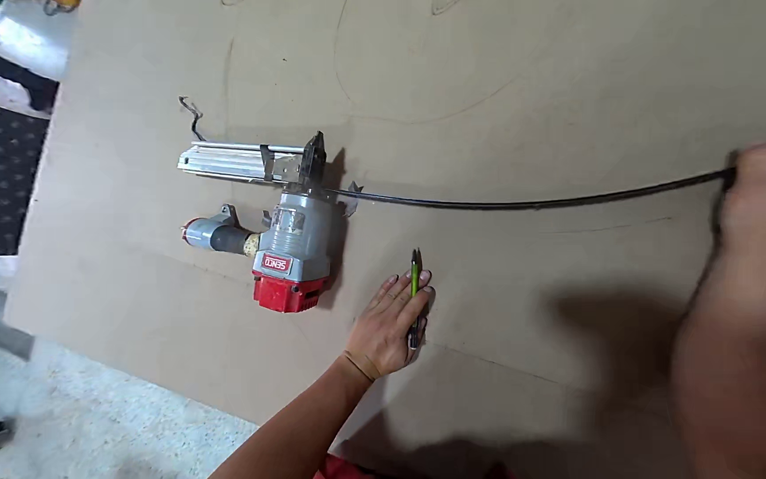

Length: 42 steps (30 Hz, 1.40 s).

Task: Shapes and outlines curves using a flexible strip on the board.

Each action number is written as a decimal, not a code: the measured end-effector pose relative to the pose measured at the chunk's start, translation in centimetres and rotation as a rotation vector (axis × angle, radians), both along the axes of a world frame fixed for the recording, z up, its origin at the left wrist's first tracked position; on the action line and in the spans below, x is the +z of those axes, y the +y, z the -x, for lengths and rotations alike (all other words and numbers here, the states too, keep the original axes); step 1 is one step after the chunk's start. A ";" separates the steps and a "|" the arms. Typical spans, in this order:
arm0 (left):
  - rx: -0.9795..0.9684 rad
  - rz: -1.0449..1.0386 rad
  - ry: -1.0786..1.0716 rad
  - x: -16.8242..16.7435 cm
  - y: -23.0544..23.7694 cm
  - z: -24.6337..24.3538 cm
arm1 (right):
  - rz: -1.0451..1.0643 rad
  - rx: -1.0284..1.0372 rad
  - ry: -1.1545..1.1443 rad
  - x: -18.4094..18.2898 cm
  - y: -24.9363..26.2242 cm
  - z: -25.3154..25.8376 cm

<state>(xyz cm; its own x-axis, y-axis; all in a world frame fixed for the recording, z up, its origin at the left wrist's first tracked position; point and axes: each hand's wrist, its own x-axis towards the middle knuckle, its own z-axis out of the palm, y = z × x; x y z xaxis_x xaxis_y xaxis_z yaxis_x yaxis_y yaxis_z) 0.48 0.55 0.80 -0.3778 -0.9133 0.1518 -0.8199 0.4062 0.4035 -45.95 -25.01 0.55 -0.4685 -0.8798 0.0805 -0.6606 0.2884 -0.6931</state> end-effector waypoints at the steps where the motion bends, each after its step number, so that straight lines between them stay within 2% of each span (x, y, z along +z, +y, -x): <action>1: -0.004 0.005 0.003 0.0 0.0 0.0 | -0.037 -0.018 0.050 1.8 0.5 -1.5; 4: -0.003 0.023 0.007 -0.3 -0.1 0.1 | -0.097 -0.036 0.136 3.7 1.3 -3.1; 9: -0.006 -0.013 0.010 0.1 0.1 0.5 | -0.234 -0.128 0.074 5.0 5.2 -6.6; 11: -0.003 -0.118 0.102 2.4 0.4 0.4 | -0.270 -0.191 0.006 5.6 6.7 -8.3; 13: 0.031 -0.087 0.207 6.3 0.9 -0.9 | -0.305 -0.241 -0.028 6.2 6.9 -9.9; 16: 0.143 0.054 0.207 11.8 2.4 -7.2 | -0.388 -0.275 -0.031 6.3 7.6 -12.7; 19: 0.397 -0.085 0.061 14.2 1.2 -16.5 | -0.436 -0.292 -0.032 6.6 8.2 -14.4; 21: 0.439 -0.186 -0.058 13.2 -0.2 -22.1 | -0.447 -0.264 -0.040 7.0 9.2 -14.3; 24: 0.237 -0.228 -0.222 9.9 -1.3 -27.2 | -0.449 -0.167 -0.084 7.2 10.0 -13.0; 29: 0.109 -0.132 -0.256 8.7 -3.0 -26.6 | -0.474 -0.112 -0.100 7.0 10.6 -11.8; 32: 0.157 -0.136 -0.306 8.1 -4.8 -25.0 | -0.489 -0.054 -0.089 7.1 10.7 -11.1; 35: 0.216 -0.161 -0.341 8.3 -4.6 -22.7 | -0.487 0.019 -0.076 6.6 10.7 -10.0; 38: 0.185 -0.179 -0.317 8.8 -1.3 -19.8 | -0.466 0.104 -0.098 6.4 10.5 -8.3; 42: 0.171 -0.234 -0.193 8.0 6.0 -15.2 | -0.479 0.214 -0.074 6.7 9.0 -5.1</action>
